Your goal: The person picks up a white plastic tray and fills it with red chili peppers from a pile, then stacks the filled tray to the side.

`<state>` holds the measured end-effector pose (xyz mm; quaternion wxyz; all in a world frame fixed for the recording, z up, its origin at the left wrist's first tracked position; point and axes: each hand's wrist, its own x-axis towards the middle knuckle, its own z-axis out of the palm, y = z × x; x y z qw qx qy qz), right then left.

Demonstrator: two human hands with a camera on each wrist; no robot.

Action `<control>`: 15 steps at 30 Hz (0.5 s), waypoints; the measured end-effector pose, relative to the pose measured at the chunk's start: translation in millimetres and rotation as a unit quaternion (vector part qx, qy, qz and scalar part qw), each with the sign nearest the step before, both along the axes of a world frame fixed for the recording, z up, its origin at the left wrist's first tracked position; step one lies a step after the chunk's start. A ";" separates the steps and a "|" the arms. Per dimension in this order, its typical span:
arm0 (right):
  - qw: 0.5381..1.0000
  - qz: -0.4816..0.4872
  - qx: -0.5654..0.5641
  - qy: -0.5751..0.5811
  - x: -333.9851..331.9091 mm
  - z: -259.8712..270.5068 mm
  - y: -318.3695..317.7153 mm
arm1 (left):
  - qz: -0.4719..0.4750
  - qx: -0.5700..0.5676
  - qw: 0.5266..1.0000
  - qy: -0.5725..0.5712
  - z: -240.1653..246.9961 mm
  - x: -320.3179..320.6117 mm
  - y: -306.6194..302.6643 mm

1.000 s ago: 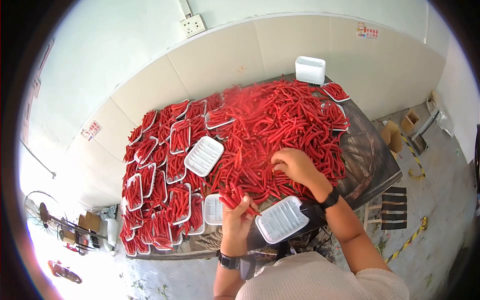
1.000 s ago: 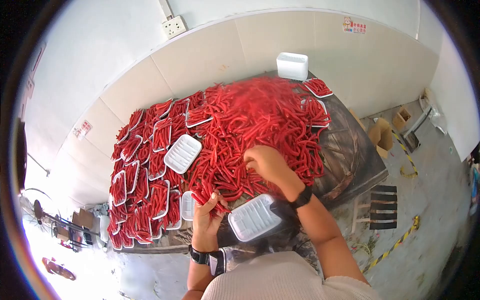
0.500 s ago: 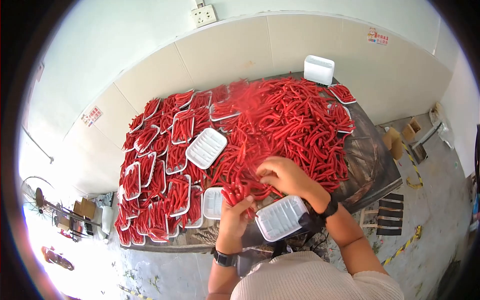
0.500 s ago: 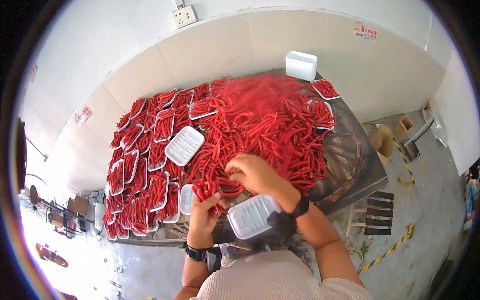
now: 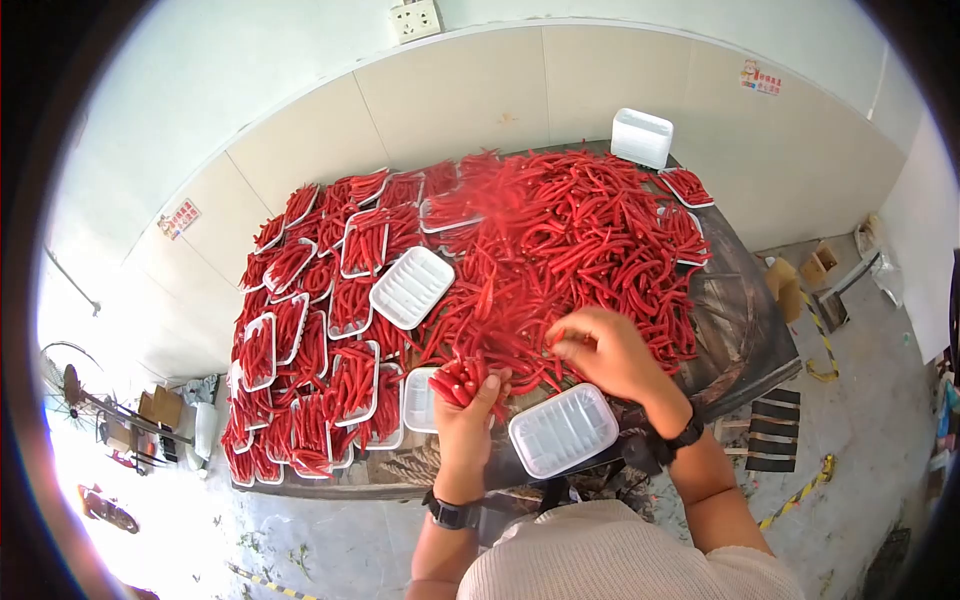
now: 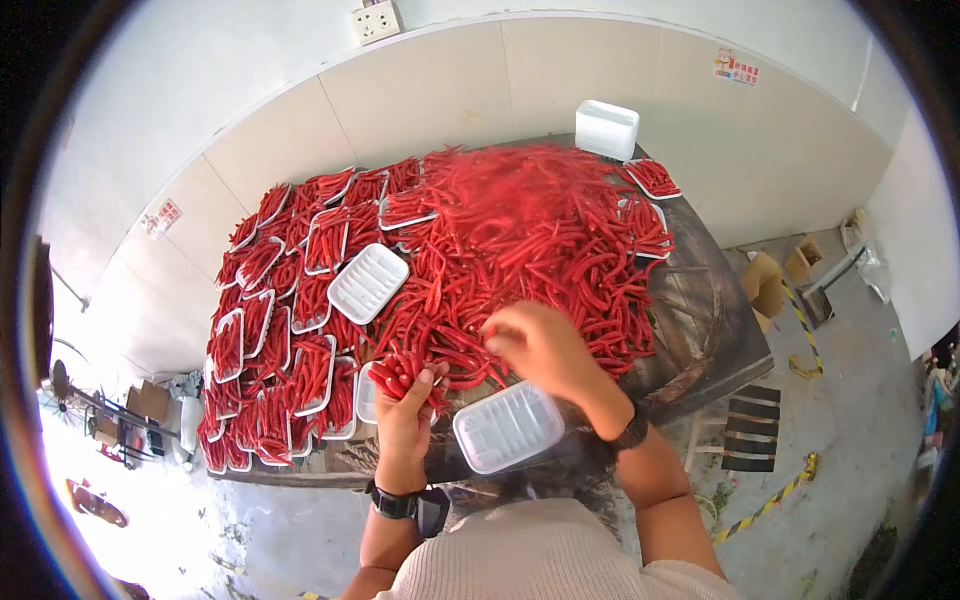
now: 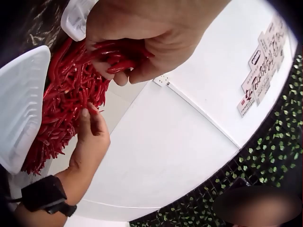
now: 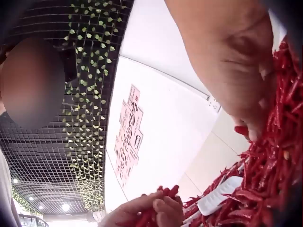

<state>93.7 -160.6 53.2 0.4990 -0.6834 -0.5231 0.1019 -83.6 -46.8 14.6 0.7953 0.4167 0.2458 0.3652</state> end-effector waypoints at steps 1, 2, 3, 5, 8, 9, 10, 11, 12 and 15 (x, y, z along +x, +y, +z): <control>0.997 0.046 -0.012 0.061 -11.0 3.8 -2.1 | -0.003 -0.001 1.000 -0.001 -3.1 3.8 -2.6; 0.991 0.071 -0.025 0.110 -21.5 2.6 -0.8 | -0.011 0.033 0.999 -0.018 -8.3 7.1 -4.9; 0.982 0.096 -0.037 0.160 -30.4 1.2 1.4 | -0.019 0.067 0.997 -0.035 -11.3 9.4 -7.2; 0.984 0.092 -0.013 0.151 -39.6 -10.7 10.0 | -0.048 0.071 0.996 -0.019 -10.7 9.0 -10.0; 0.983 0.105 -0.002 0.148 -37.6 -13.9 22.8 | -0.065 0.107 0.992 0.018 -16.8 1.9 -1.6; 0.981 0.119 -0.018 0.152 -33.7 -12.3 28.9 | -0.062 0.109 0.992 0.019 -14.2 -2.2 0.0; 0.992 0.109 0.023 0.061 -28.5 -10.9 37.9 | -0.044 0.076 0.995 0.035 -10.1 -6.7 0.2; 0.996 0.069 -0.008 0.050 -26.5 -7.6 43.1 | -0.026 0.043 0.997 0.051 -7.2 -11.1 1.1; 0.999 0.044 -0.025 -0.003 -21.2 -12.0 53.8 | -0.021 0.030 0.999 0.040 -5.3 -14.3 3.9; 0.986 -0.006 -0.091 -0.137 -8.9 -52.8 83.7 | -0.001 -0.014 1.000 0.005 -6.0 -19.9 8.6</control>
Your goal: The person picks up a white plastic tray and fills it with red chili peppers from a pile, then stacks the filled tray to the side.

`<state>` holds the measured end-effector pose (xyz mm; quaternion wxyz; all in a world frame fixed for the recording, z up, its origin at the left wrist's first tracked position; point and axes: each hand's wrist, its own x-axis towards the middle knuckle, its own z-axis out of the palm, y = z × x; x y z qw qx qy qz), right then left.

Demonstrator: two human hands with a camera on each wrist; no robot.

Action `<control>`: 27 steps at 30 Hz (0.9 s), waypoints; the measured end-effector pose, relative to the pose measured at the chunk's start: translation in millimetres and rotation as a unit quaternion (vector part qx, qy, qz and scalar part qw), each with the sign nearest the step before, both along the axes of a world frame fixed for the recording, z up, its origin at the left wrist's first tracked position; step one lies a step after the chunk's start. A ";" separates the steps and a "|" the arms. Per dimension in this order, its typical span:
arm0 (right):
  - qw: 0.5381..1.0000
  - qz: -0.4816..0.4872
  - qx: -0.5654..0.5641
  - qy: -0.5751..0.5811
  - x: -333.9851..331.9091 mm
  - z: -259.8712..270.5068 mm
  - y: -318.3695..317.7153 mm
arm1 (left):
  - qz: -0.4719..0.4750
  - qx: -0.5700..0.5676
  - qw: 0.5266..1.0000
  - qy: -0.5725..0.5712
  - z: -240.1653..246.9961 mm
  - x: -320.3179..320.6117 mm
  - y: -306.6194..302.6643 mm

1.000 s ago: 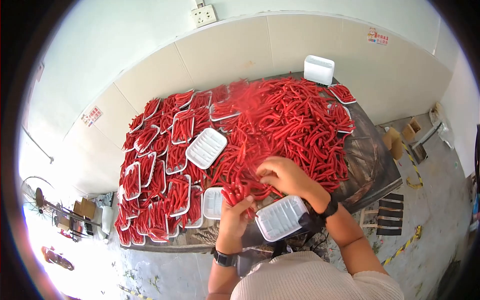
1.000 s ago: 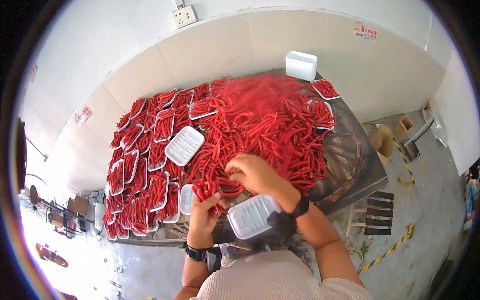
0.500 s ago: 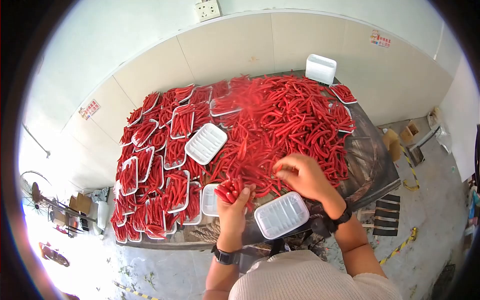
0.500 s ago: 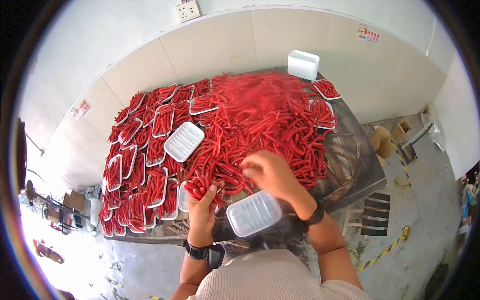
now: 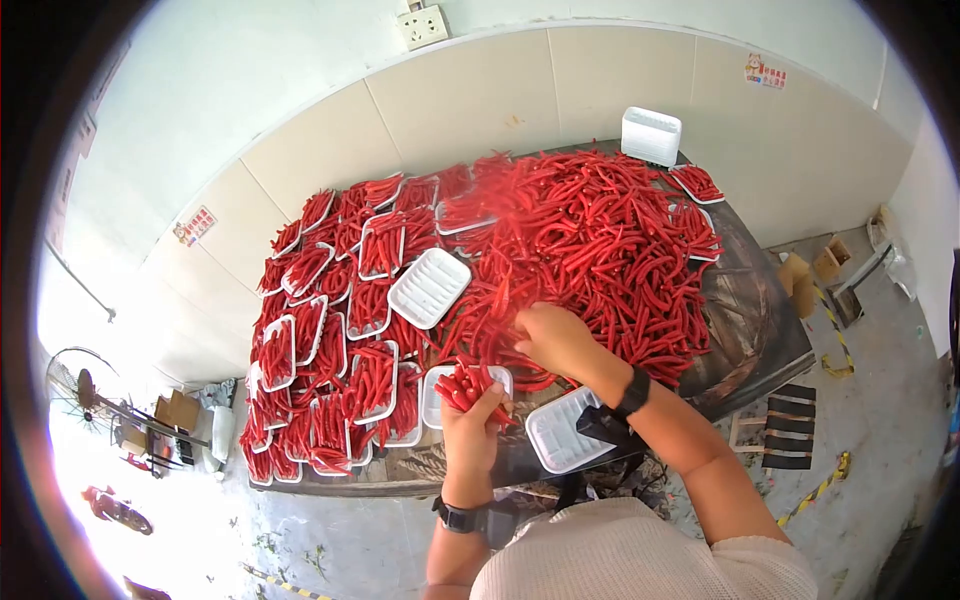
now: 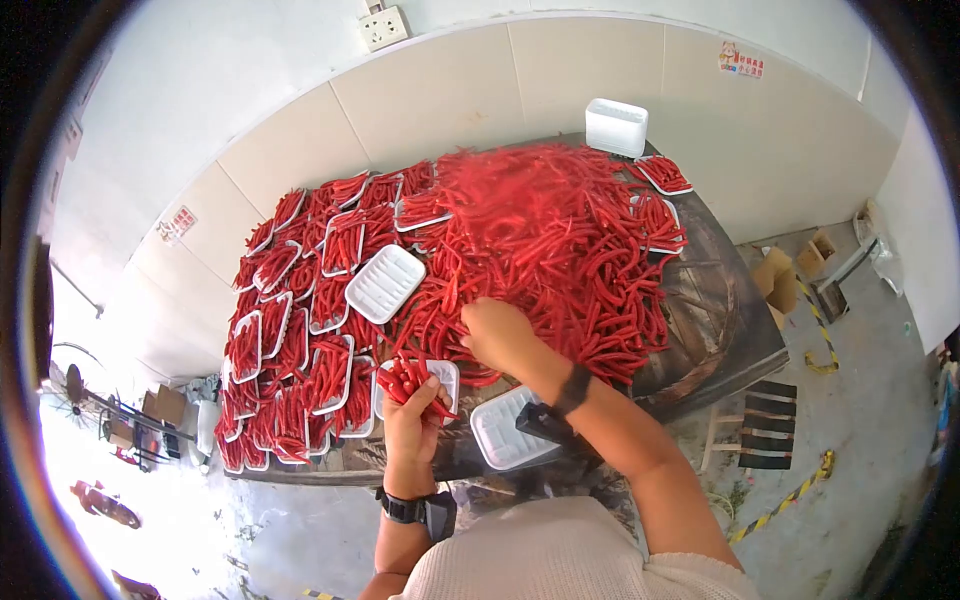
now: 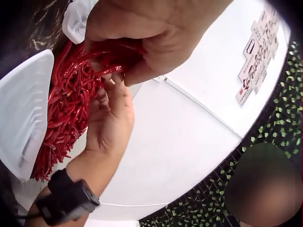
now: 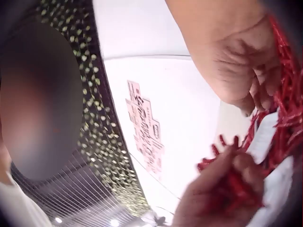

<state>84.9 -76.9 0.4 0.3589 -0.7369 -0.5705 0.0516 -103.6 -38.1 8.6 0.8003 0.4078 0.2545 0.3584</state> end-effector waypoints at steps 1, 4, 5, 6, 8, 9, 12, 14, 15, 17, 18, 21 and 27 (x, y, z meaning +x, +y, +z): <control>0.995 -0.024 -0.052 -0.084 0.1 -1.9 5.5 | 0.014 -0.011 1.000 -0.004 1.8 -0.9 -0.6; 0.986 -0.034 -0.101 -0.131 -0.5 0.1 10.2 | 0.027 -0.034 0.999 -0.005 9.4 -4.2 -3.1; 0.986 -0.034 -0.100 -0.129 2.2 1.5 7.6 | 0.021 -0.027 0.999 -0.017 5.8 -6.2 -1.0; 0.993 -0.025 -0.066 -0.092 8.0 6.9 1.9 | 0.022 -0.026 0.999 -0.016 1.9 -6.4 1.8; 0.998 -0.017 -0.035 -0.055 10.5 15.3 -8.9 | 0.026 -0.011 0.999 -0.044 -4.8 -5.9 5.0; 0.998 -0.025 0.019 0.057 7.2 27.3 -17.5 | 0.024 -0.013 0.999 -0.045 -2.2 -4.2 3.6; 0.968 -0.010 0.100 0.228 -8.0 40.0 -38.7 | 0.036 -0.017 0.999 -0.024 4.7 9.2 -3.9; 0.933 0.100 0.086 0.334 -27.2 44.5 -46.4 | -0.009 -0.024 0.998 -0.054 0.3 17.3 -6.8; 0.960 0.060 0.055 0.269 -37.7 50.5 -47.6 | -0.020 -0.025 0.997 -0.071 0.3 19.7 -9.1; 0.980 0.049 0.083 0.175 -43.1 38.4 -43.9 | -0.024 -0.042 0.996 -0.078 -7.5 19.0 -4.5; 0.990 0.042 0.112 0.081 -43.6 34.5 -40.6 | -0.027 -0.057 0.995 -0.083 -7.9 18.7 -2.7; 0.984 0.086 0.106 0.113 -34.4 34.7 -31.6 | -0.015 -0.063 0.996 -0.059 -2.5 12.0 -2.0; 0.998 0.012 0.053 -0.030 6.2 1.0 -6.2 | 0.023 -0.037 0.999 -0.022 0.4 -6.5 7.7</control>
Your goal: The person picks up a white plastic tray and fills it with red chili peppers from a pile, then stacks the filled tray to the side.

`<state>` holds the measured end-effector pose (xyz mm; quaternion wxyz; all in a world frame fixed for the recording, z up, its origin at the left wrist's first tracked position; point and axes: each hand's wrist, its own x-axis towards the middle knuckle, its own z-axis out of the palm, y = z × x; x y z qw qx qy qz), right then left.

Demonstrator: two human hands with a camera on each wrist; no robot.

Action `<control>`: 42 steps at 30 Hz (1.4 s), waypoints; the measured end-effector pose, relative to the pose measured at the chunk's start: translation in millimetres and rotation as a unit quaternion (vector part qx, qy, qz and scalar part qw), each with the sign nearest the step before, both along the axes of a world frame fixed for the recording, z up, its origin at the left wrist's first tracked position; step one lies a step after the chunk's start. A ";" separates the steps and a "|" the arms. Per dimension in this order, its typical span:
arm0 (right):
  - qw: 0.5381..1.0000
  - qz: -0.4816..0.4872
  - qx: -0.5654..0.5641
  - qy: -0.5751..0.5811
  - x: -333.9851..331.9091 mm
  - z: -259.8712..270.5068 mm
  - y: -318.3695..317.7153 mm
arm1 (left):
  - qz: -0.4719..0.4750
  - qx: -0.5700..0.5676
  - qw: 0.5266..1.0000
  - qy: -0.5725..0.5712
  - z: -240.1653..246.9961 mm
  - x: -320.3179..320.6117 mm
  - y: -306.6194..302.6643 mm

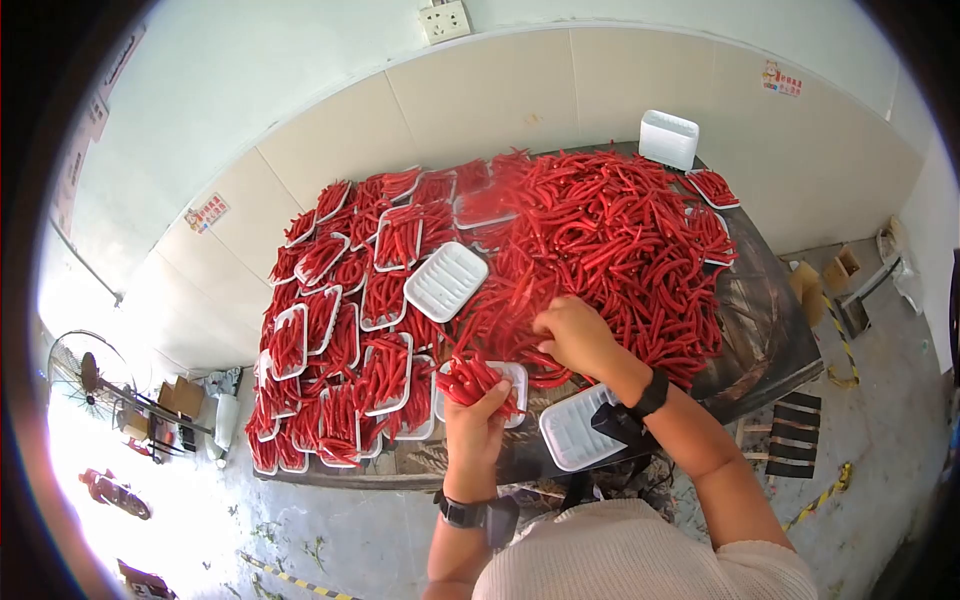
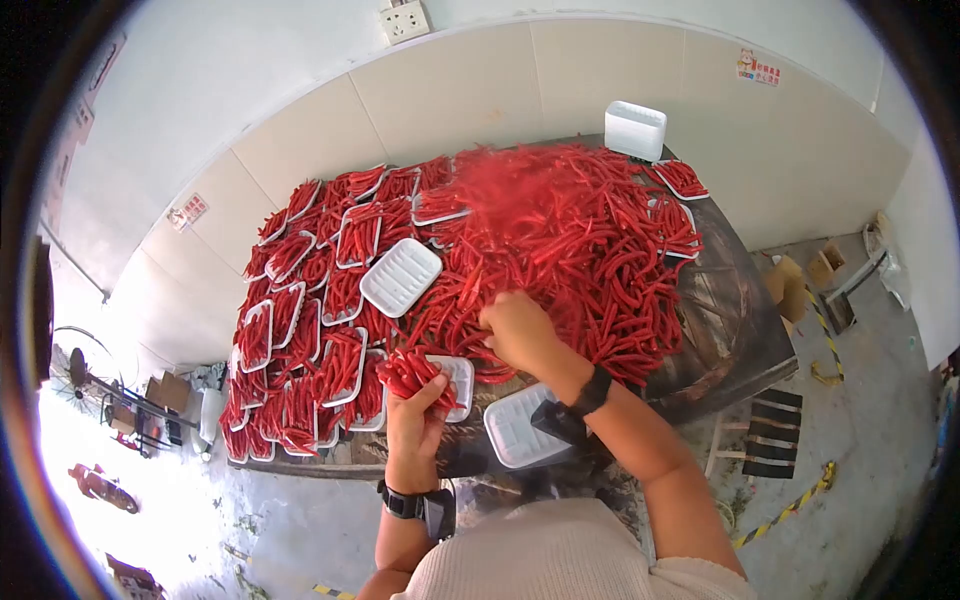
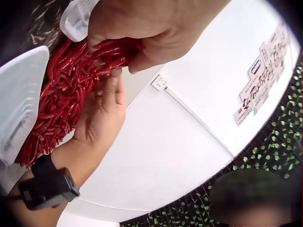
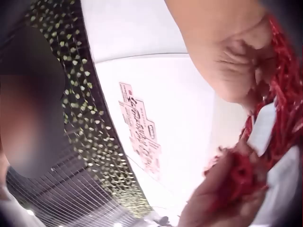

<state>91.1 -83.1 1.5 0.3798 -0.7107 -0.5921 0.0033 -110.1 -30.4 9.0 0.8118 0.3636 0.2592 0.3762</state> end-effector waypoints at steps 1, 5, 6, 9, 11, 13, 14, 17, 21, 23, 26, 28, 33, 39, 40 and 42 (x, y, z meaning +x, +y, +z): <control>0.999 0.005 -0.013 -0.038 2.5 -7.1 1.4 | 0.004 -0.002 1.000 -0.002 0.0 -2.5 1.8; 0.998 0.007 -0.052 0.020 9.4 4.2 -1.9 | 0.038 0.002 0.999 -0.009 -2.2 -4.8 5.3; 0.998 0.004 -0.037 0.057 5.0 20.8 -10.8 | 0.028 0.030 0.999 -0.013 -4.6 -7.3 8.2; 0.982 0.152 0.035 0.103 -1.3 48.8 -37.3 | 0.067 0.073 0.995 0.025 -6.0 -3.2 10.9; 0.967 0.209 0.023 0.142 -17.8 69.1 -50.1 | 0.051 0.091 0.993 0.047 -4.6 2.5 5.7; 0.970 0.184 0.053 0.152 -28.3 66.6 -53.4 | -0.091 0.063 0.993 -0.042 5.7 9.2 -5.2; 0.970 0.178 0.053 0.155 -29.0 63.2 -56.1 | -0.183 0.063 0.980 -0.040 -0.8 7.4 -3.8; 0.982 0.140 0.095 0.086 -27.8 55.7 -65.0 | -0.173 0.055 0.983 0.001 5.6 12.4 -11.9; 0.992 0.002 0.051 0.119 -23.5 52.0 -105.9 | -0.131 0.134 0.980 0.064 9.7 8.7 -20.8; 0.988 -0.060 -0.007 0.141 -18.1 41.4 -128.5 | -0.131 0.244 0.955 0.105 11.8 10.1 -31.2; 0.983 -0.102 -0.145 0.039 -21.0 6.5 -150.7 | -0.149 0.491 0.823 0.242 19.9 19.1 -57.3; 0.980 -0.113 -0.149 0.070 -26.1 -2.5 -155.9 | -0.160 0.667 0.675 0.274 13.1 27.3 -64.4; 0.983 -0.105 -0.083 0.125 -35.6 -21.1 -153.5 | -0.201 0.665 0.618 0.367 -3.1 37.8 -71.8; 0.980 -0.094 -0.095 0.147 -33.8 -23.3 -152.1 | -0.159 0.695 0.596 0.369 2.0 36.6 -64.3; 0.978 -0.093 -0.107 0.155 -33.7 -22.7 -152.6 | -0.160 0.696 0.594 0.370 5.9 36.0 -64.5; 0.980 -0.096 -0.080 0.152 -35.7 -25.4 -152.8 | -0.177 0.677 0.595 0.395 14.0 35.0 -65.0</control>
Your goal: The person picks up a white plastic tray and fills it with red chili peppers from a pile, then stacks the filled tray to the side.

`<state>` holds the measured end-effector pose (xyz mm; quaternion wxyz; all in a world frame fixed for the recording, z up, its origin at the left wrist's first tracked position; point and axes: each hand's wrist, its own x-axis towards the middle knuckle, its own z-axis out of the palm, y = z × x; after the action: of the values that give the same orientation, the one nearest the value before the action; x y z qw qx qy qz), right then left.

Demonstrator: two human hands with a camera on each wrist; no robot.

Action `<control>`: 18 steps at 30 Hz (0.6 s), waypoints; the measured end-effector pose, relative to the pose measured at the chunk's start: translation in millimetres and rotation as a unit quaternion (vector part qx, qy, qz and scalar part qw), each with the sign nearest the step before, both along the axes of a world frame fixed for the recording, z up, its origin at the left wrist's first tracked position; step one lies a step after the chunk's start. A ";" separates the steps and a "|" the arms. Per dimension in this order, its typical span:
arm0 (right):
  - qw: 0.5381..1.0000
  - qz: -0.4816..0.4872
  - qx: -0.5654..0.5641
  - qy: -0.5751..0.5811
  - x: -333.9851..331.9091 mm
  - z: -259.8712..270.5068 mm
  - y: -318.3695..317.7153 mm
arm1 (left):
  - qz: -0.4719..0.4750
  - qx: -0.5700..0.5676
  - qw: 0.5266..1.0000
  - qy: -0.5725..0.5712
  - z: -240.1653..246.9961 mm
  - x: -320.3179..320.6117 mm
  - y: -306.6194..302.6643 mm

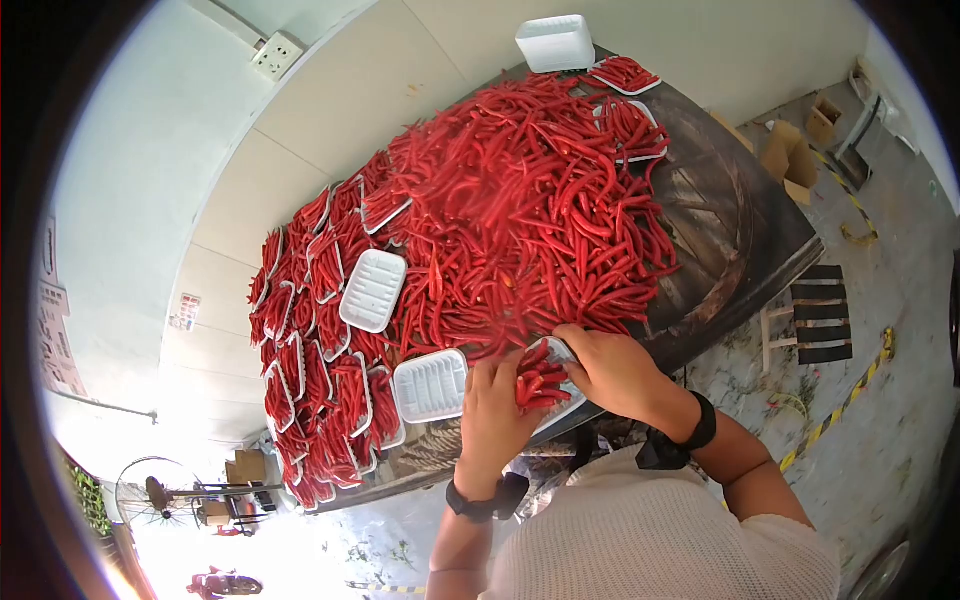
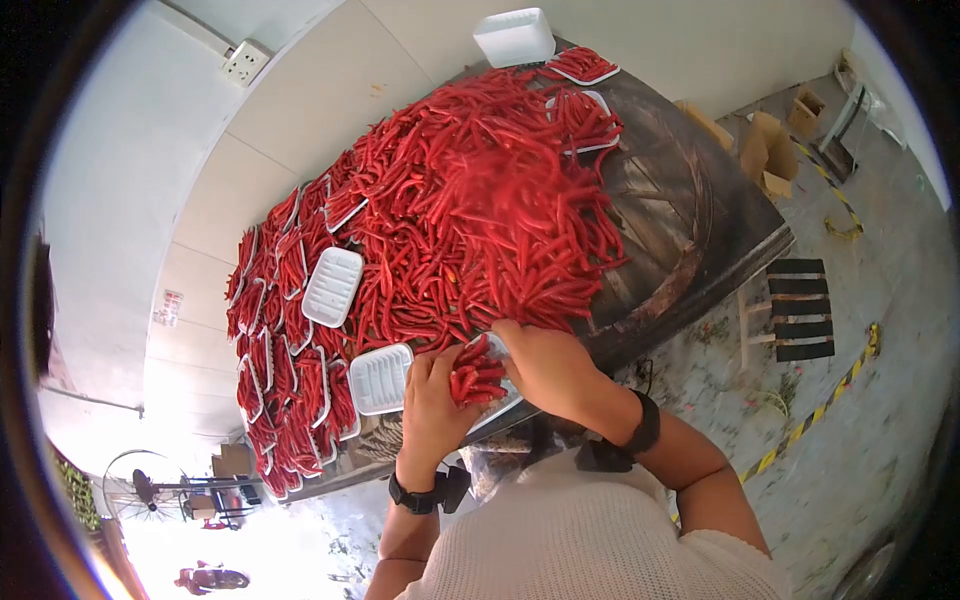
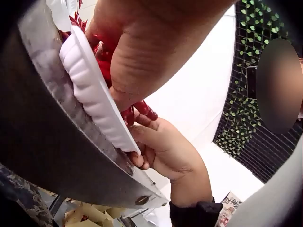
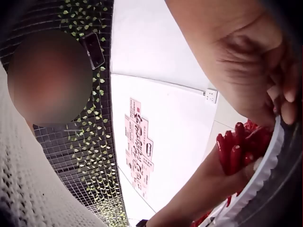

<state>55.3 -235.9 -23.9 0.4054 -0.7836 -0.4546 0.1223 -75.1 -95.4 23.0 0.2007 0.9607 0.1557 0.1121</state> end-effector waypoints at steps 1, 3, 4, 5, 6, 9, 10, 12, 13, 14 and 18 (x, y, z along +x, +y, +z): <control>1.000 -0.006 0.024 -0.009 -1.6 -1.3 0.0 | -0.001 0.001 1.000 0.004 0.8 -0.8 0.6; 1.000 -0.004 0.001 0.004 -3.9 3.9 -1.3 | 0.003 0.001 1.000 0.014 1.6 -2.2 1.5; 1.000 0.000 -0.023 0.013 -4.3 7.0 -2.5 | 0.002 0.002 1.000 0.016 3.6 -2.0 0.7; 1.000 -0.001 -0.023 0.016 -4.2 8.4 -3.5 | -0.004 0.005 1.000 0.018 7.0 -1.2 -0.6; 0.999 0.012 -0.034 0.012 -3.5 9.6 -4.4 | -0.009 0.009 1.000 0.019 8.7 -0.7 -1.2; 0.999 0.022 -0.044 0.019 -2.1 12.2 -6.4 | -0.032 0.000 0.999 0.008 8.0 -3.6 4.2; 0.998 0.019 -0.043 0.029 -2.3 12.3 -6.5 | -0.032 -0.001 0.999 0.009 6.2 -5.3 5.8; 0.999 0.007 -0.019 0.025 -4.8 7.8 -7.0 | -0.049 -0.003 0.999 -0.016 0.3 -9.7 8.6; 1.000 -0.005 0.006 0.019 -5.7 6.0 -7.3 | -0.046 -0.005 0.999 -0.016 -2.9 -11.0 9.5; 1.000 -0.001 0.005 0.018 -5.9 6.2 -7.7 | -0.055 0.022 0.998 -0.027 -6.2 -12.3 10.1; 1.000 0.000 0.010 0.014 -5.9 12.7 -10.4 | -0.052 0.042 0.996 -0.057 -6.7 -18.7 14.5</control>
<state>49.4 -246.3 -11.2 0.4193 -0.7779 -0.4499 0.1290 -93.8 -80.9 16.3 0.1746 0.9671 0.0892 0.1624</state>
